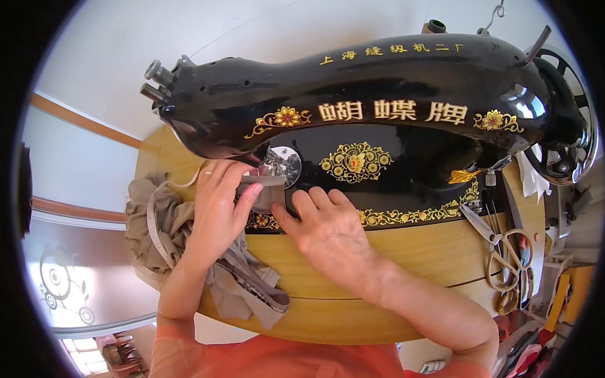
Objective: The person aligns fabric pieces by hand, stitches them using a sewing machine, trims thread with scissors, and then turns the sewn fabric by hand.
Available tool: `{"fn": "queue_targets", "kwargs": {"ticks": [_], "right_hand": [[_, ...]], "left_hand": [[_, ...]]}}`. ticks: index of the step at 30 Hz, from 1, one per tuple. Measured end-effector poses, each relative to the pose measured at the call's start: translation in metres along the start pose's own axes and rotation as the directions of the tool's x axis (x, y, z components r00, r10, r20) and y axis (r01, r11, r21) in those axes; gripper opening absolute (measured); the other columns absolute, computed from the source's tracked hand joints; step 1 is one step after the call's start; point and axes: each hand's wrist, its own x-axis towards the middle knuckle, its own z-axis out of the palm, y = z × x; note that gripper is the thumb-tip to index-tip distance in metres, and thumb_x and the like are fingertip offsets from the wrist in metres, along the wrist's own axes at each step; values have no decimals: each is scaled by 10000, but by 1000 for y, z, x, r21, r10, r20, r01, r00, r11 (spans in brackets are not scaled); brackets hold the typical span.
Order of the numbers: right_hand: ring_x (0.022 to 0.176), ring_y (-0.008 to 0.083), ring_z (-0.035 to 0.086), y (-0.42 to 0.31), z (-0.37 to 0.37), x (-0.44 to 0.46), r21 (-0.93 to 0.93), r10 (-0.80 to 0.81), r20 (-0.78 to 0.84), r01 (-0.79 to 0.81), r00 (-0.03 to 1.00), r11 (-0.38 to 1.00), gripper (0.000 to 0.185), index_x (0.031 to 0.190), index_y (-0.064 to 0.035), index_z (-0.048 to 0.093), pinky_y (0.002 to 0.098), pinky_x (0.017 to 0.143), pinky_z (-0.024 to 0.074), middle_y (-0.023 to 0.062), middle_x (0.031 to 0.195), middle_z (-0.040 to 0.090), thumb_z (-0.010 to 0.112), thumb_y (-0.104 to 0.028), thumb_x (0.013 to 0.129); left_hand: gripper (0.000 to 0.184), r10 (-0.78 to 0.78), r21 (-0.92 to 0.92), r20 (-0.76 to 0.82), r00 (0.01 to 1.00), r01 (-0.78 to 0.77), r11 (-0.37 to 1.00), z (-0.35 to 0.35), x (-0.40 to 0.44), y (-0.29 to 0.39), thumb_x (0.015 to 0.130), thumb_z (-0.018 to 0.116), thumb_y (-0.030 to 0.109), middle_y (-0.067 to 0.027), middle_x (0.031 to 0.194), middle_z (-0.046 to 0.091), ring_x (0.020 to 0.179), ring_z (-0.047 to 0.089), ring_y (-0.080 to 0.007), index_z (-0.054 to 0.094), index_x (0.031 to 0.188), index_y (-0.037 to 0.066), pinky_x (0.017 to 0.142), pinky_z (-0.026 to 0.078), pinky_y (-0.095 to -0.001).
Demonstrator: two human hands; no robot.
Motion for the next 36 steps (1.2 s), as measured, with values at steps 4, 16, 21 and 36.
{"fn": "queue_targets", "kwargs": {"ticks": [4, 16, 21, 36], "right_hand": [[754, 196, 503, 1, 2, -1, 9, 1, -24, 0, 1000, 1000, 377, 1100, -45, 654, 316, 628, 402, 52, 794, 472, 593, -102, 732], [759, 186, 503, 2, 4, -2, -1, 9, -37, -9, 999, 1000, 355, 1081, -59, 661, 306, 635, 403, 43, 794, 479, 604, -116, 735], [757, 187, 506, 3, 5, -2, 13, 1, -42, 0, 999, 1000, 349, 1071, -59, 673, 304, 634, 405, 44, 789, 481, 608, -115, 733], [738, 189, 501, 3, 4, -2, 22, 2, -49, -1, 999, 1000, 326, 1053, -60, 685, 303, 618, 405, 46, 778, 475, 613, -104, 738]], "left_hand": [[261, -41, -32, 72, 997, 43, 999, 4, 2, 1, 778, 725, 137, -74, 911, 619, 903, 554, -280, 634, 1006, 48, 826, 383, -396], [196, 87, -113, 74, 993, -78, 991, 11, -2, 4, 700, 733, 39, -43, 920, 584, 889, 555, -245, 623, 857, 79, 803, 374, -379], [224, -36, -117, 160, 987, 55, 992, 1, -2, 14, 698, 718, 11, -42, 910, 598, 879, 561, -238, 641, 901, 68, 770, 378, -358], [207, 258, -98, 26, 966, -254, 962, 6, -4, -5, 642, 728, 19, -43, 873, 574, 858, 549, -247, 668, 838, 52, 795, 417, -379]]}}
